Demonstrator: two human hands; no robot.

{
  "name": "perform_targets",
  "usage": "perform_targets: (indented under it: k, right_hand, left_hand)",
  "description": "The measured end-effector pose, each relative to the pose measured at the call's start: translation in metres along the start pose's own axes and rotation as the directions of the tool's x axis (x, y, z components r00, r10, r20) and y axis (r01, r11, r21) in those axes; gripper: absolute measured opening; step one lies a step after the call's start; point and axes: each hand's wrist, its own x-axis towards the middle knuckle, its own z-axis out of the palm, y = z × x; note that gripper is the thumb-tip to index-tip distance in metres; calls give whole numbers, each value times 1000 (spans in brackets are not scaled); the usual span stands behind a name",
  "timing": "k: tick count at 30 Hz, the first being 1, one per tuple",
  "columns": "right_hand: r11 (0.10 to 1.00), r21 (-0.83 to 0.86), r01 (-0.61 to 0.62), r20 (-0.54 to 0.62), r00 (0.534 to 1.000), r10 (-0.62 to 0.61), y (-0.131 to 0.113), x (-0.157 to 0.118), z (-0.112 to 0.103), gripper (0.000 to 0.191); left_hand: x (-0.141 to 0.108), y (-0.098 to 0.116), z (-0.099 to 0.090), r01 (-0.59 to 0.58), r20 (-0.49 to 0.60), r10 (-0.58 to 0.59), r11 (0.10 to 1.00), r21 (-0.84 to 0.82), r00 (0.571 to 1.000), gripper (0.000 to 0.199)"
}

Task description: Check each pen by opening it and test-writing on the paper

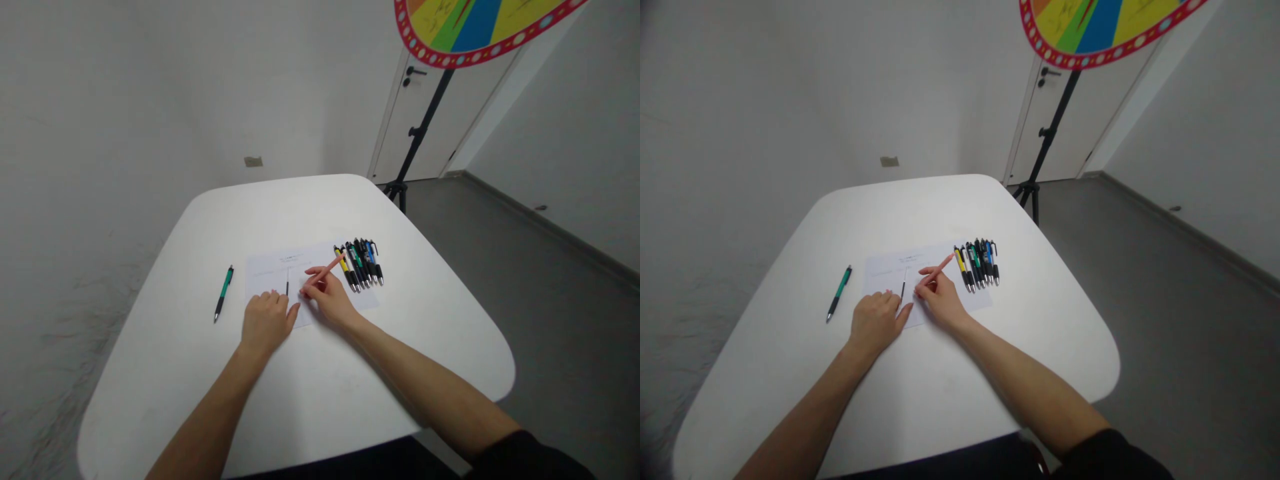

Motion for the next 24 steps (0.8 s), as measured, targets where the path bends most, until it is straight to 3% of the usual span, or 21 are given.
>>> perform_targets:
  k: [5,12,19,24]
  right_hand:
    - [931,-338,136,90,990,-112,-4,-3,-4,39]
    - [823,-537,188,160,980,-119,-11,-7,-5,41]
    - [732,-666,145,123,989,-84,-17,-8,-7,52]
    - [544,-826,148,157,987,-29,-23,-9,-6,62]
  left_hand:
    - [0,-21,-3,177,-43,-181,981,-83,983,32]
    - [-2,-41,3,390,-26,-415,874,-289,909,22]
    - [-1,-39,4,423,27,-442,838,-345,897,21]
    - [-1,-37,5,426,41,-440,837,-345,897,23]
